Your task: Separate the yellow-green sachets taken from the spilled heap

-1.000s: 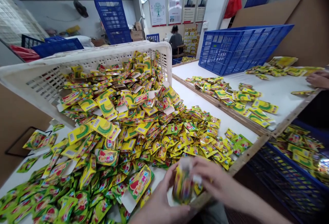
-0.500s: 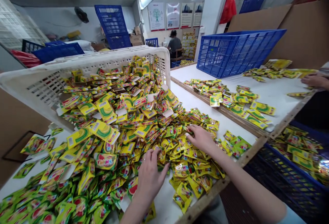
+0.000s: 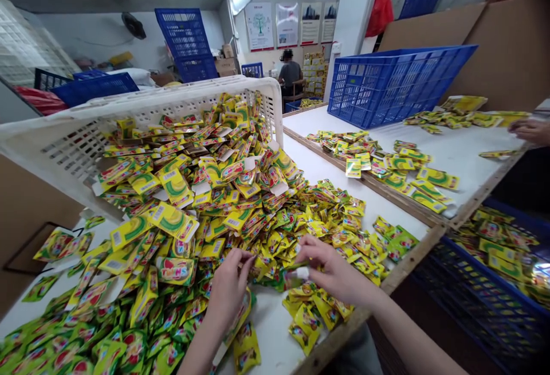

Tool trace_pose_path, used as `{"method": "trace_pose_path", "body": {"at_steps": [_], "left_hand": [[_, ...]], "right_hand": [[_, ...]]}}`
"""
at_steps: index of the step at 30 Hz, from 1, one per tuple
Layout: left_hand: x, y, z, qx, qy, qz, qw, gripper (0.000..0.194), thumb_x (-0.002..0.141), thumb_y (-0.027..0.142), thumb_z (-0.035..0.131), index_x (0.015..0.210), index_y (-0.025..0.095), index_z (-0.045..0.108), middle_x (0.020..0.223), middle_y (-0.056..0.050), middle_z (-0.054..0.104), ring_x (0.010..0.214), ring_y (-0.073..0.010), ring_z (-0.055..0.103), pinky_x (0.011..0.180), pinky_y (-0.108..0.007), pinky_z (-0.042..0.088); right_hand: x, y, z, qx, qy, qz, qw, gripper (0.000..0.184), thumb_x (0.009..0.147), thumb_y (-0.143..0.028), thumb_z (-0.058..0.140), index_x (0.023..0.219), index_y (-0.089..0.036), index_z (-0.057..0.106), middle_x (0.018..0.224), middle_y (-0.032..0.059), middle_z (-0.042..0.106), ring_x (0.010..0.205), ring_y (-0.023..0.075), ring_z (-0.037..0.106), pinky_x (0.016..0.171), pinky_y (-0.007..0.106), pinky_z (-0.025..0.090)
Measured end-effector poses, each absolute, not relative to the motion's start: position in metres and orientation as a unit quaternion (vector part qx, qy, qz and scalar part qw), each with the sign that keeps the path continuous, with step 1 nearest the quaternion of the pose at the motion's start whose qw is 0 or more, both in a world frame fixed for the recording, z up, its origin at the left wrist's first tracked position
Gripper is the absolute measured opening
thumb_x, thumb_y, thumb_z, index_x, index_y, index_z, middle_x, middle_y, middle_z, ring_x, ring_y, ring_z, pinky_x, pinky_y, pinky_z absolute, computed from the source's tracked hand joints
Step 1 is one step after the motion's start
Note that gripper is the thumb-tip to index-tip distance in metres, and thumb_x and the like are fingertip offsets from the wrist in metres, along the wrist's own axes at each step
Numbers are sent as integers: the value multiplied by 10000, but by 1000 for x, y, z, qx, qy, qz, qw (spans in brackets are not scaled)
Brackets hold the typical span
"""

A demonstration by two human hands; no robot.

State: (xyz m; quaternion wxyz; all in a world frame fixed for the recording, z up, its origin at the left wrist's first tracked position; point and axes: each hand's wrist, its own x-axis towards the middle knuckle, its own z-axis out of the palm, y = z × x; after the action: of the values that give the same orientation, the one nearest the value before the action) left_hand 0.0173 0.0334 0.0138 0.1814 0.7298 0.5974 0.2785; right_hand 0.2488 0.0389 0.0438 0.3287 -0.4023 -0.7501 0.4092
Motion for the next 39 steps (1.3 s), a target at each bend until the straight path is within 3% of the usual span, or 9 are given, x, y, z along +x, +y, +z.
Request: {"method": "trace_pose_path", "body": {"at_steps": [3,9,13,16,20,25,29,34,39], "left_hand": [[22,25,31,732,549,273,296,212,869,345,423,793,200,559,757,-17,589,696,-161,571,630,-261,450],[23,10,36,587,531,358,496,236,807,391,522,915,187,567,880,-37,596,757,-157,571,654,-265,474],[29,-4,11,508,528,351,583,285,678,355,688,828,170,532,704,10,609,639,-152,613,624,-274,479],[40,-18,-7,464,507,375,622,284,698,380,664,684,180,464,566,55,521,545,-127,570,573,-264,469],[40,-32,-10,545,526,345,553,218,768,396,579,767,184,530,683,1,574,658,-151,569,638,-288,479],[0,-39,-19,723,647,192,148,582,727,450,603,1225,190,454,1171,-137,574,1114,-335,481,922,-527,370],[-27,-37,-30,788,605,114,-5,674,778,286,564,1355,140,248,1109,-138,635,962,-277,589,869,-491,386],[-21,-31,-5,859,464,213,-24,724,792,202,568,1384,216,151,1222,-56,580,1141,-158,502,1105,-379,115],[11,-25,4,581,592,510,227,1111,572,575,689,1402,196,54,1464,-163,205,1351,-335,170,1084,-493,228]], "right_hand": [[230,38,50,-364,-809,381,260,230,714,-40,521,848,-202,614,1269,74,429,1196,211,400,975,357,330],[217,39,42,-383,-808,388,225,209,719,-38,455,793,-190,577,671,-29,538,641,117,475,610,224,359],[216,29,27,-385,-735,464,310,60,760,-130,514,779,-186,522,646,-55,485,580,86,421,537,201,327],[213,17,10,-385,-571,637,347,371,716,-254,643,1022,-228,434,844,-24,547,622,93,539,523,198,425],[213,4,-10,-365,-457,768,262,396,680,-403,678,945,-161,511,708,-11,612,485,112,607,441,211,480],[225,10,-14,-404,-458,723,323,316,693,-411,676,763,-139,531,488,-42,594,403,106,593,384,162,459],[222,14,-16,-370,-411,785,279,338,679,-395,701,819,-137,535,623,-4,653,471,126,648,403,161,501],[200,8,-13,-299,-373,835,272,353,652,-368,735,834,-129,549,635,6,658,458,123,647,409,159,519],[192,1,-1,-294,-275,823,400,346,665,-398,722,761,-144,508,523,-23,611,362,94,581,328,143,468]]}}
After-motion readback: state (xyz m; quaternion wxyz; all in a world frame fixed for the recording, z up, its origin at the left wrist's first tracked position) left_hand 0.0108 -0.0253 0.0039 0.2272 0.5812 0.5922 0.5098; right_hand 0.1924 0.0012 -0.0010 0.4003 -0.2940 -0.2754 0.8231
